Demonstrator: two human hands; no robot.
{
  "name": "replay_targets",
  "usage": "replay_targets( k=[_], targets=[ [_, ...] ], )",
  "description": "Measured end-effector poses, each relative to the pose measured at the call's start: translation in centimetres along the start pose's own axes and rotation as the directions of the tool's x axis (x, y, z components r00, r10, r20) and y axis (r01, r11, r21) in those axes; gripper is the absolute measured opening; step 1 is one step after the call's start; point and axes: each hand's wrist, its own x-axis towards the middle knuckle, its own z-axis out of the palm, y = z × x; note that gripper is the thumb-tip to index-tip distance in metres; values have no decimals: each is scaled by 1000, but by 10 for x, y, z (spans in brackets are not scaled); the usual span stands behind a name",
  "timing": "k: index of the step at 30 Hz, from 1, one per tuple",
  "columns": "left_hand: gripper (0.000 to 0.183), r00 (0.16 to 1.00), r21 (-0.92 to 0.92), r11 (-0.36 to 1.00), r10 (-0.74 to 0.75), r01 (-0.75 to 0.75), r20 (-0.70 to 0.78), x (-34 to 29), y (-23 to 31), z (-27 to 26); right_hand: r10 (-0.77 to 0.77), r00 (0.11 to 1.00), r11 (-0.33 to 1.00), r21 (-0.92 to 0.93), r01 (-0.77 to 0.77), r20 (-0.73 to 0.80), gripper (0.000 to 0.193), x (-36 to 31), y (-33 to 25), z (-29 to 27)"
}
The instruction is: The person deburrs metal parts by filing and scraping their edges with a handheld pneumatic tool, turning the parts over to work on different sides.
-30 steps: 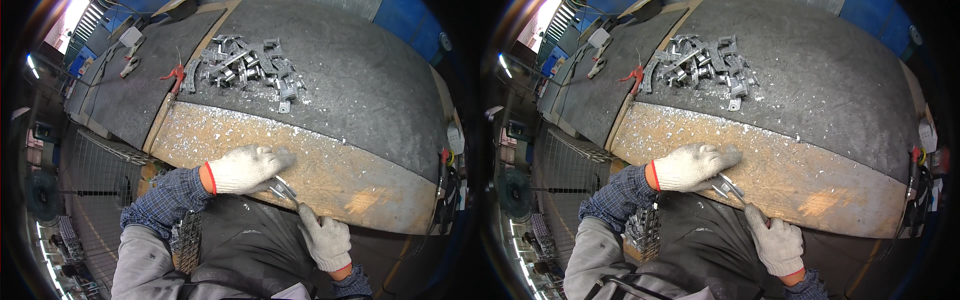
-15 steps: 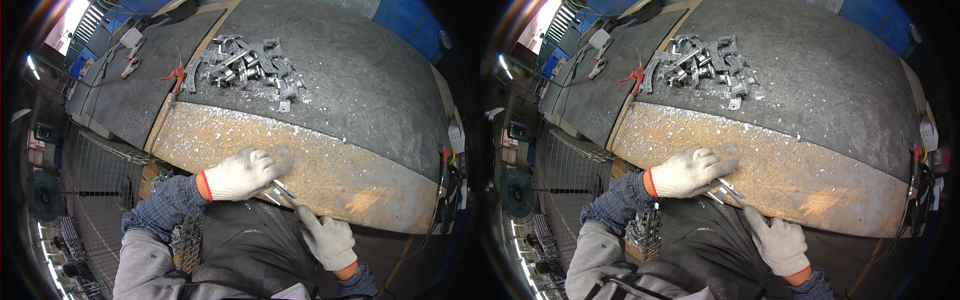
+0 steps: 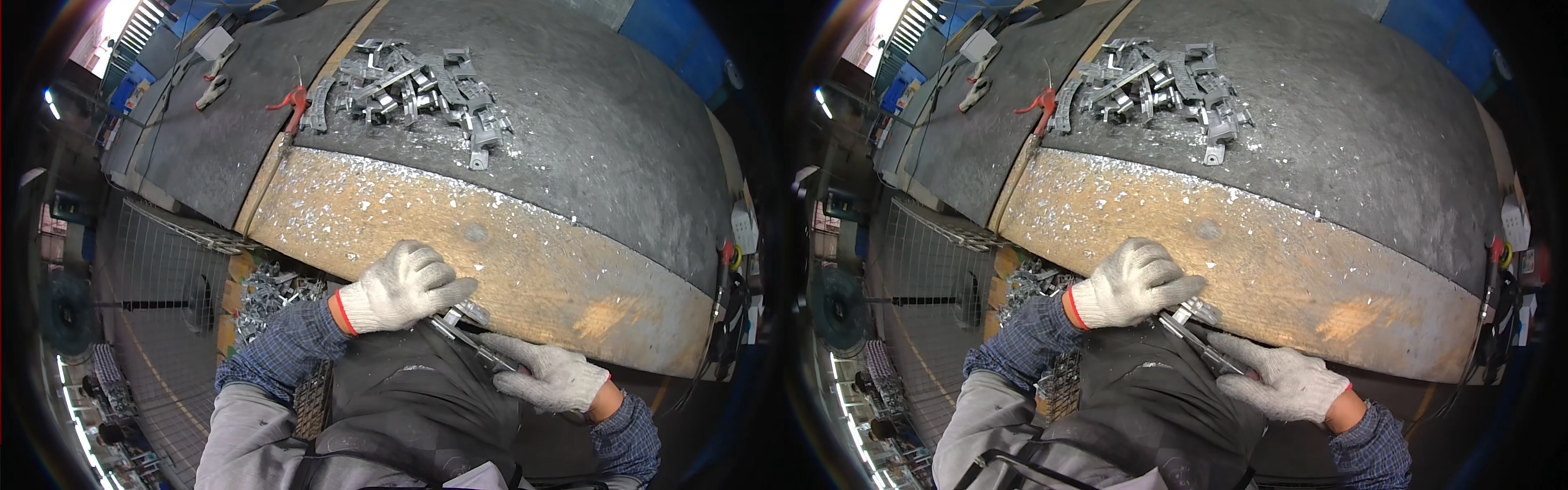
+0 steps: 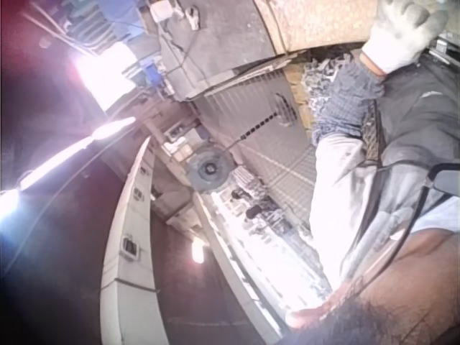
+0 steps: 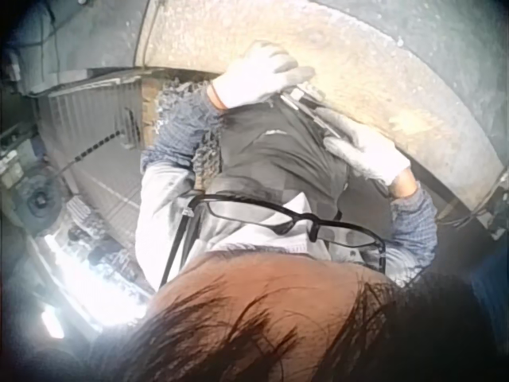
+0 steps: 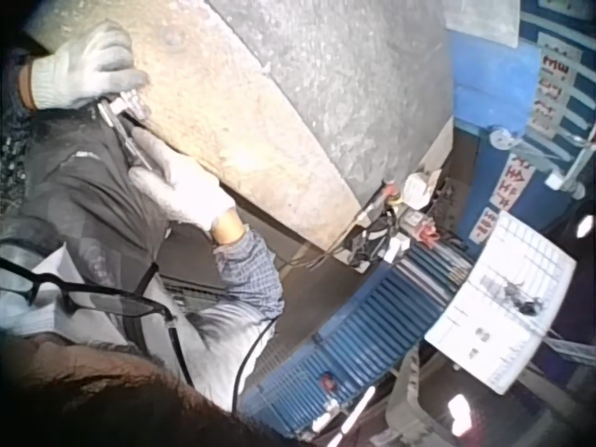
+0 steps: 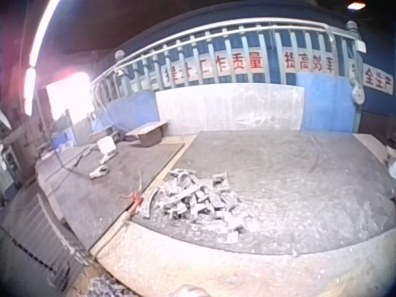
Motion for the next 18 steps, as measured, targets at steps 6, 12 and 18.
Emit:
replay_targets(
  k=[6, 12, 18],
  targets=[
    [49, 999, -14, 1000, -18, 17, -45, -4, 0, 3, 245, 968, 916, -340, -214, 48, 76, 4, -48, -16],
    [48, 997, -38, 999, -3, 0, -74, 0, -2, 5, 6, 989, 1000, 8, -7, 151, 77, 12, -17, 0],
    [48, 999, -76, 997, -37, 34, -35, 4, -2, 3, -9, 1000, 918, 397, 9, -1, 77, 18, 41, 33]
  ],
)
